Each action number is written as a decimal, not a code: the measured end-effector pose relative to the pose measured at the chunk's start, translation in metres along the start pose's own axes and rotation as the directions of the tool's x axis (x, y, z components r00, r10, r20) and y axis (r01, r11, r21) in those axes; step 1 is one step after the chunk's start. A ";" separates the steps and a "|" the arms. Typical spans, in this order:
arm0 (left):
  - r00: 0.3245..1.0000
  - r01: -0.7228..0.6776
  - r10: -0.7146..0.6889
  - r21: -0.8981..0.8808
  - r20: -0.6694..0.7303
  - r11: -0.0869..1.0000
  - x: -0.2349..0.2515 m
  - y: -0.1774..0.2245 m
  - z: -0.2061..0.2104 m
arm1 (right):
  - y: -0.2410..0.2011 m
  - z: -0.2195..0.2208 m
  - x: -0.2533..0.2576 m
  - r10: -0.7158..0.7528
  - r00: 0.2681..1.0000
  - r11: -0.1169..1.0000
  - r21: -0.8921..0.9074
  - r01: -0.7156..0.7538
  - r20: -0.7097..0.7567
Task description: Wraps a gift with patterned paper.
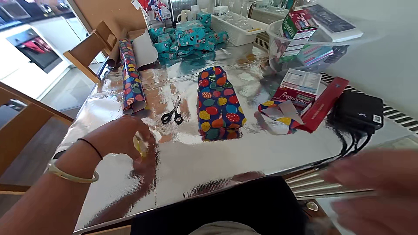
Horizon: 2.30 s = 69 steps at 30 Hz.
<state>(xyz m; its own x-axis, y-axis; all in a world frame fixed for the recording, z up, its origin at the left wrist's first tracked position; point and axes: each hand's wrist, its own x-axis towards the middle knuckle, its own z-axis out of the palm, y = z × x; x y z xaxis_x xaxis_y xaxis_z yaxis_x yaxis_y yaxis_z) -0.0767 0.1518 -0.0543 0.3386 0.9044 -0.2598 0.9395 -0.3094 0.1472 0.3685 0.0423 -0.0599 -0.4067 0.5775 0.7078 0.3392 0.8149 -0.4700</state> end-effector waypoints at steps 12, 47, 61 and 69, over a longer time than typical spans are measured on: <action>0.736 -0.524 0.489 0.063 -0.468 0.849 0.088 0.082 0.051 | 0.091 0.079 0.043 0.795 0.509 0.123 0.735 -0.666 0.329; -0.017 -0.642 0.414 0.328 -0.910 0.693 0.053 0.095 0.027 | 0.024 0.016 0.087 0.040 0.999 0.907 0.420 -0.023 -0.031; 0.006 -0.635 0.429 0.328 -0.903 0.699 0.054 0.094 0.029 | 0.042 0.053 0.168 -0.380 0.873 0.893 -0.123 0.432 0.308; -0.001 -0.644 0.442 0.339 -0.897 0.686 0.055 0.094 0.029 | 0.037 0.060 0.168 -0.351 0.875 0.808 -0.363 0.464 0.334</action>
<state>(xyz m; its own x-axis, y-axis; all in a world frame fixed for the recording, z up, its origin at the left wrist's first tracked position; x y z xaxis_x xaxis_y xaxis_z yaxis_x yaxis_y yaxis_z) 0.0321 0.1640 -0.0829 0.3679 0.1256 0.9213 0.4443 -0.8941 -0.0556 0.2622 0.1722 0.0103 -0.7585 0.2352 0.6078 0.3939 0.9084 0.1400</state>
